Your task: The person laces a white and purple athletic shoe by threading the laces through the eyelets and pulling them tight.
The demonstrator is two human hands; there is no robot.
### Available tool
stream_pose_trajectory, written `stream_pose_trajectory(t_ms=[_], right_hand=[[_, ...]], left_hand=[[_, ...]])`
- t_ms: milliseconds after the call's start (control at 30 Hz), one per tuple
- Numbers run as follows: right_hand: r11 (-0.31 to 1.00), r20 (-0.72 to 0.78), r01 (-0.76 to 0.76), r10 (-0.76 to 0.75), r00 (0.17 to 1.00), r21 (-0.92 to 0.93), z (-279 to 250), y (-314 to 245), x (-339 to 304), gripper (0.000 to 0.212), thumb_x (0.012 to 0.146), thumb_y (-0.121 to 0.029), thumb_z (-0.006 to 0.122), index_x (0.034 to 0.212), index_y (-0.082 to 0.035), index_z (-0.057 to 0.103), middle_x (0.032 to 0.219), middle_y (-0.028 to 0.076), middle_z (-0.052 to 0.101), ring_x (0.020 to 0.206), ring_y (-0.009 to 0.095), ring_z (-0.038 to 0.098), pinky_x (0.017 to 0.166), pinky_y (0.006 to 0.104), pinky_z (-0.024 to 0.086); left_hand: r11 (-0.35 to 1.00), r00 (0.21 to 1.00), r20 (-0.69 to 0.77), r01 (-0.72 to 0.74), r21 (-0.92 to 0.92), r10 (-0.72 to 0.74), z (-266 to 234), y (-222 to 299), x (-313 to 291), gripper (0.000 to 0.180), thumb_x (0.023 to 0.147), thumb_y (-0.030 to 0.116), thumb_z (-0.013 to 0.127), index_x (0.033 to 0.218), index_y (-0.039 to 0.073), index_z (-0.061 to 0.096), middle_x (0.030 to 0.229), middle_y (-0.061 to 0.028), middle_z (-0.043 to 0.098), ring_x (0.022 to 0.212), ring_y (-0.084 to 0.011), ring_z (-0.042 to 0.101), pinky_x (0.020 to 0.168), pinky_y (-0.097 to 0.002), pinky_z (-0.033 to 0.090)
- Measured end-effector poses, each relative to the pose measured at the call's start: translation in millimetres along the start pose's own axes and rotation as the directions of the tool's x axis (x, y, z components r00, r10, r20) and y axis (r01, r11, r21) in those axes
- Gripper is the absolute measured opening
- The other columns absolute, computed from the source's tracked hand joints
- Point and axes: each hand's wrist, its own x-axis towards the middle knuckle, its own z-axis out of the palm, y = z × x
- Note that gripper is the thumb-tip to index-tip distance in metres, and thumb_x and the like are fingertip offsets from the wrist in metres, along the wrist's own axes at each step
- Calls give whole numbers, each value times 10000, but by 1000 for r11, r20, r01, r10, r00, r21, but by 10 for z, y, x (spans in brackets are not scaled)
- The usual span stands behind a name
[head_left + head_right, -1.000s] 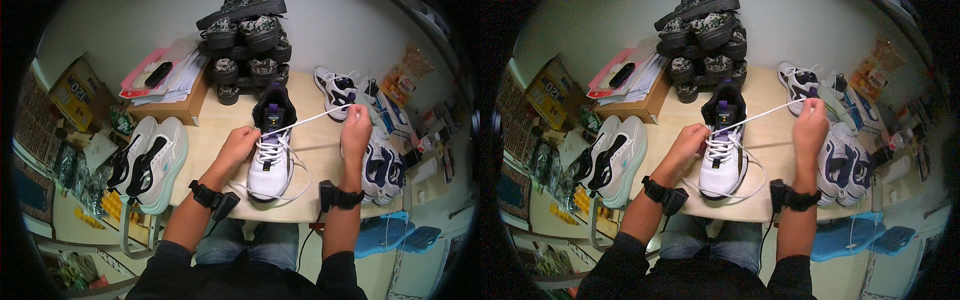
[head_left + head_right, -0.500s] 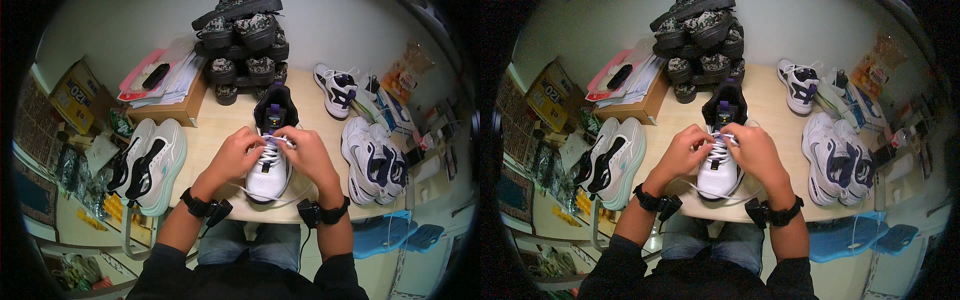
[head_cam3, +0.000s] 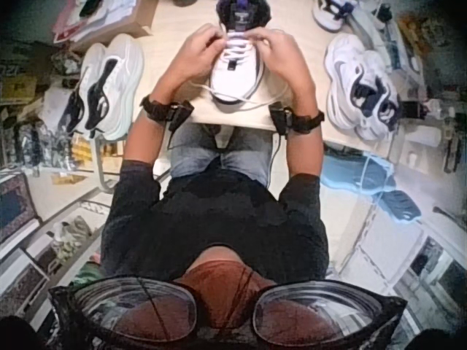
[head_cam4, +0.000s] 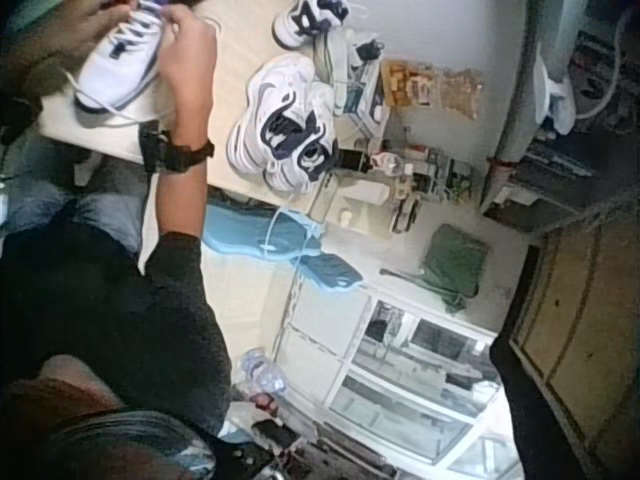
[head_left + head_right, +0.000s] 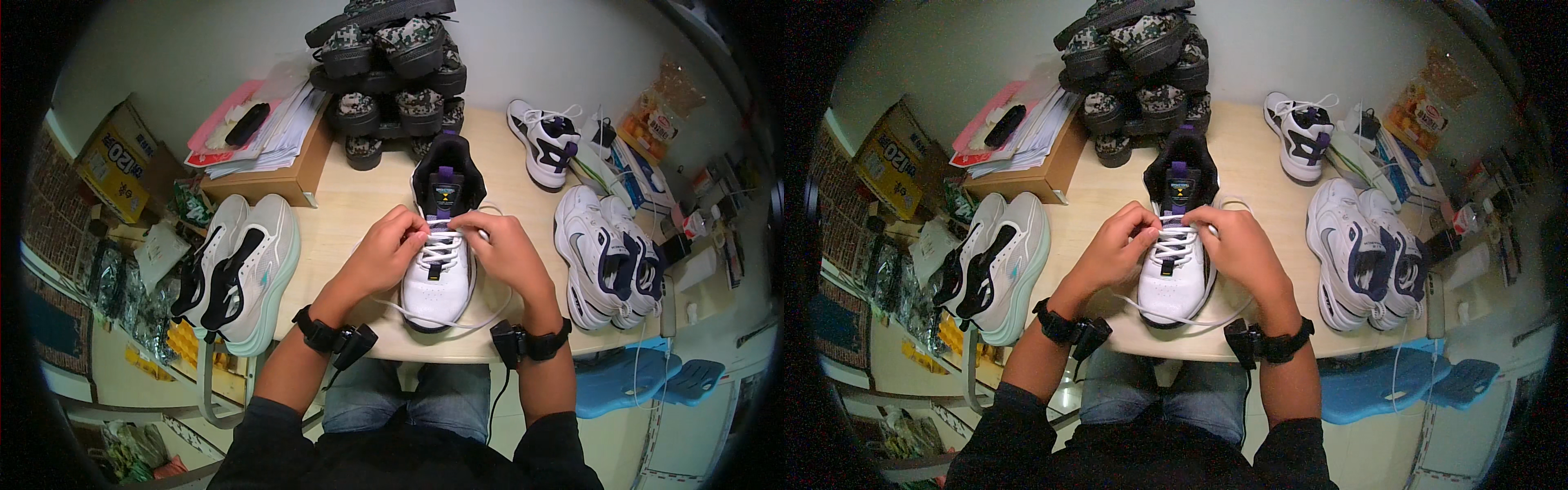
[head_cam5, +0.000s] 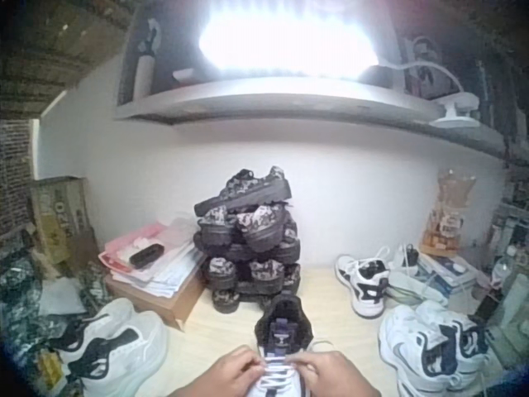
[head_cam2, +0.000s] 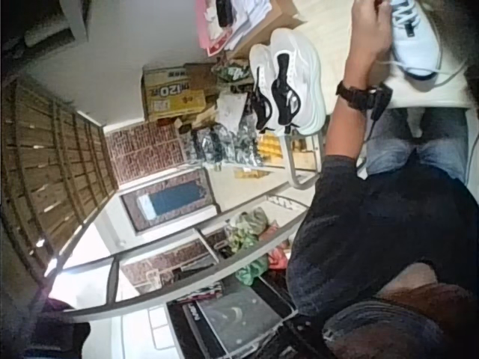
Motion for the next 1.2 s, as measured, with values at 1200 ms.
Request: stream_pose_trajectory(t_ms=[1200], right_hand=[[989,124,-147,146,981,0,100,-358,109,222,894,-197,557,879,19,602,794,231,641,768,401,624,689,444,480]], left_hand=[[992,982,-134,-129,7,129,182,-87,-38,122,913,74,588,988,-8,540,915,-82,524,804,-146,536,716,-275,455]])
